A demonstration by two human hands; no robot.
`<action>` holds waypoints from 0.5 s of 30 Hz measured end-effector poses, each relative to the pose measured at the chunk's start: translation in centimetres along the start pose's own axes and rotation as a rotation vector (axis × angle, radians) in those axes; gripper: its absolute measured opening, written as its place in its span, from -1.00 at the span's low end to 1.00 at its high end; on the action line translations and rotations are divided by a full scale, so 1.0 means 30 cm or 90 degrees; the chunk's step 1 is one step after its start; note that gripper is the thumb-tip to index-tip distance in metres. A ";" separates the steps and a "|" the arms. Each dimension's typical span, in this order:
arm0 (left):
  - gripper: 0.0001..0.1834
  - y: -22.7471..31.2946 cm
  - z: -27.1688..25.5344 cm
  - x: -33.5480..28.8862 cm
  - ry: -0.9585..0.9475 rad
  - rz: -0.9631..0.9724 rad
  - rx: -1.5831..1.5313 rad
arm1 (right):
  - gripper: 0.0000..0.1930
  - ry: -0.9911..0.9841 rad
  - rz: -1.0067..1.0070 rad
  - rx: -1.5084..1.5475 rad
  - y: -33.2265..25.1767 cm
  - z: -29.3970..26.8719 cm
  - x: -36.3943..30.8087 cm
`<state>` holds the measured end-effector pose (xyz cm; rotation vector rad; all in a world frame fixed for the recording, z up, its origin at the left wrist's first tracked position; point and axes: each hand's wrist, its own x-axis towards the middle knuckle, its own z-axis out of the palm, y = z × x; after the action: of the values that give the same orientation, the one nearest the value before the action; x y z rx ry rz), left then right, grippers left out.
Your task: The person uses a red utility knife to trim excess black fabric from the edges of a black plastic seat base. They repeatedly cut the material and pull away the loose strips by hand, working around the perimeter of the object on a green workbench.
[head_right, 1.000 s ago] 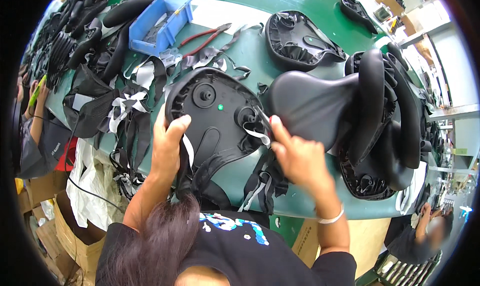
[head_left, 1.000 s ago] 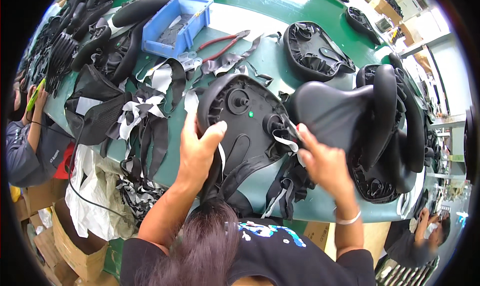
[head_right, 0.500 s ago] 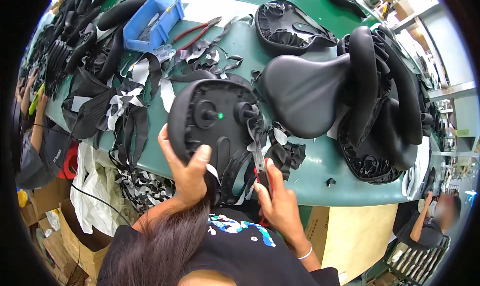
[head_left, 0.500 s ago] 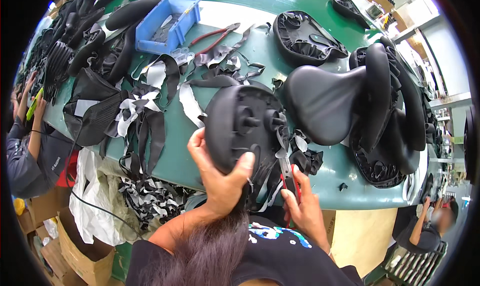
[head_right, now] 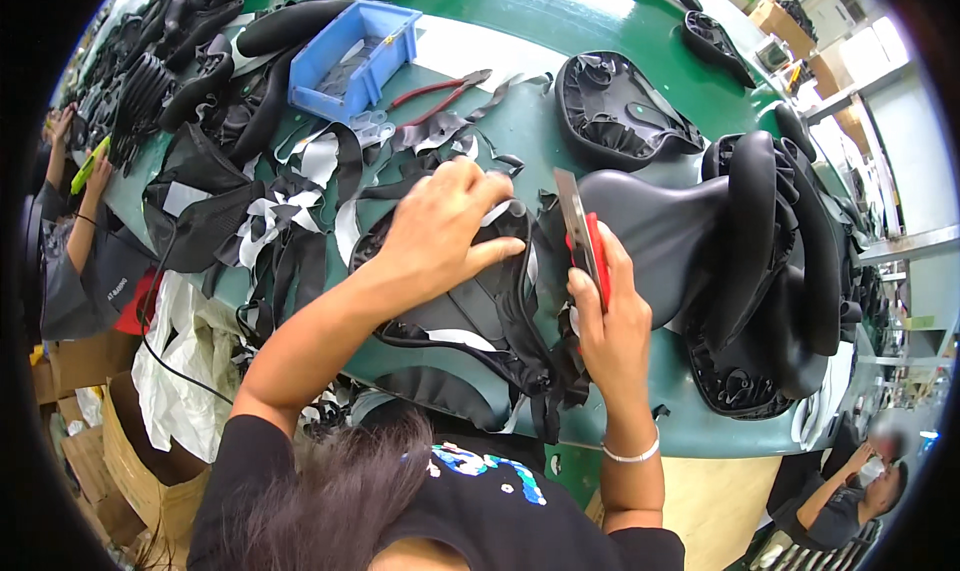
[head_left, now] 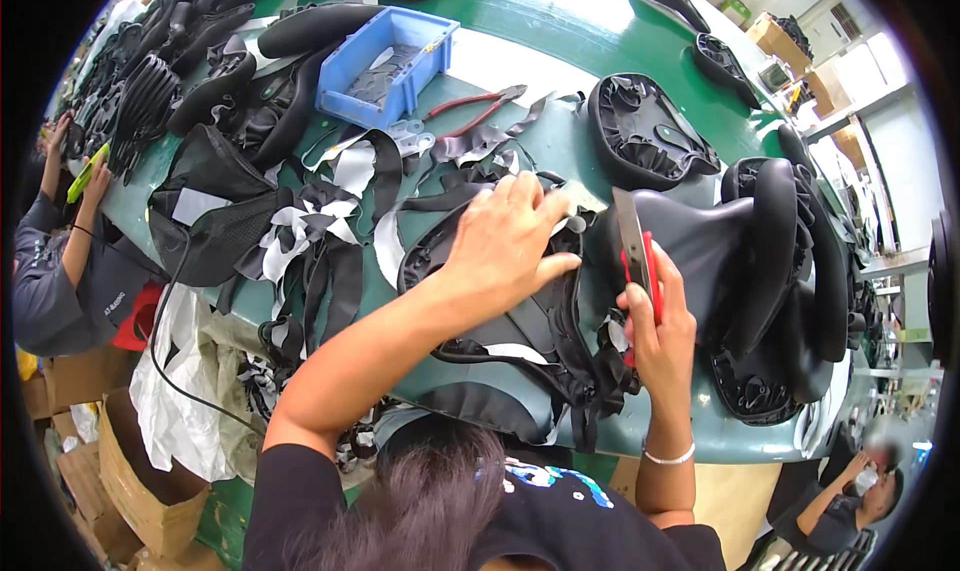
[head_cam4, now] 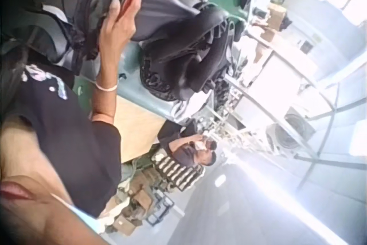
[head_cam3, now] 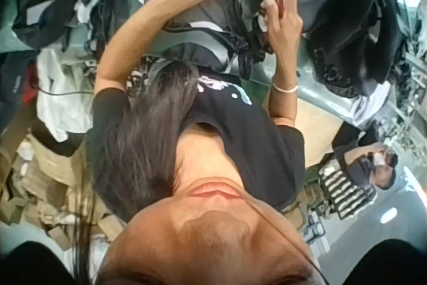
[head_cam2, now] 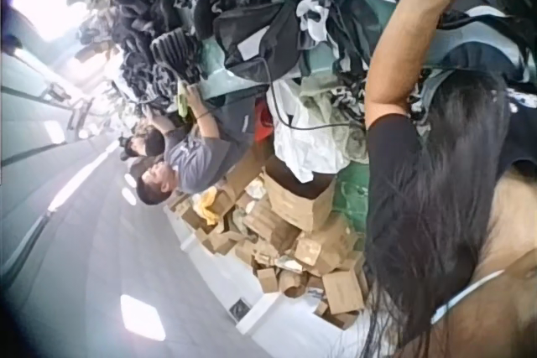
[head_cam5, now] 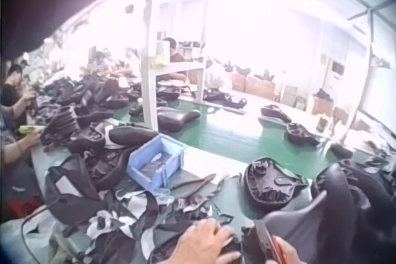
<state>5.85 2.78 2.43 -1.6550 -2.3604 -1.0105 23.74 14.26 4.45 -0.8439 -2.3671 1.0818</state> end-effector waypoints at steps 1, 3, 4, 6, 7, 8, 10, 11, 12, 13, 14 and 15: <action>-0.59 -0.035 0.039 0.007 -0.053 -0.013 -0.081 | -0.57 0.016 -0.038 -0.060 -0.010 -0.014 -0.008; -0.65 -0.062 0.068 0.021 -0.025 -0.047 -0.221 | -0.52 -0.007 -0.111 -0.132 -0.016 -0.046 -0.016; -0.67 -0.075 0.068 0.024 -0.057 -0.107 -0.278 | -0.51 -0.017 -0.157 -0.167 -0.015 -0.055 0.001; -0.70 -0.088 0.060 0.032 -0.081 -0.135 -0.324 | -0.48 -0.077 -0.201 -0.276 -0.037 -0.070 0.030; -0.72 -0.087 0.062 0.034 -0.096 -0.155 -0.365 | -0.48 -0.105 -0.202 -0.366 -0.061 -0.068 0.045; -0.73 -0.080 0.056 0.039 -0.109 -0.176 -0.406 | -0.48 -0.134 -0.204 -0.456 -0.094 -0.059 0.060; -0.77 -0.064 0.034 0.048 -0.100 -0.281 -0.544 | -0.45 -0.139 -0.235 -0.552 -0.107 -0.036 0.055; -0.80 -0.066 0.020 0.050 -0.074 -0.368 -0.638 | -0.45 -0.146 -0.212 -0.542 -0.106 -0.022 0.038; -0.87 -0.109 0.027 0.048 0.023 -0.387 -0.813 | -0.44 -0.148 -0.190 -0.534 -0.111 -0.015 0.010; -0.92 -0.150 0.034 0.049 0.129 -0.384 -0.987 | -0.44 -0.151 -0.168 -0.527 -0.118 -0.013 -0.020; -0.90 -0.141 0.032 0.034 0.165 -0.351 -0.981 | -0.43 -0.166 -0.135 -0.524 -0.119 -0.011 -0.052; -0.87 -0.121 0.022 0.040 0.188 -0.312 -0.979 | -0.43 -0.148 -0.127 -0.493 -0.105 -0.007 -0.091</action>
<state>2.41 3.41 0.76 -0.7432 -1.6398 -3.3197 24.75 10.93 6.75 -0.7050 -3.0324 0.1557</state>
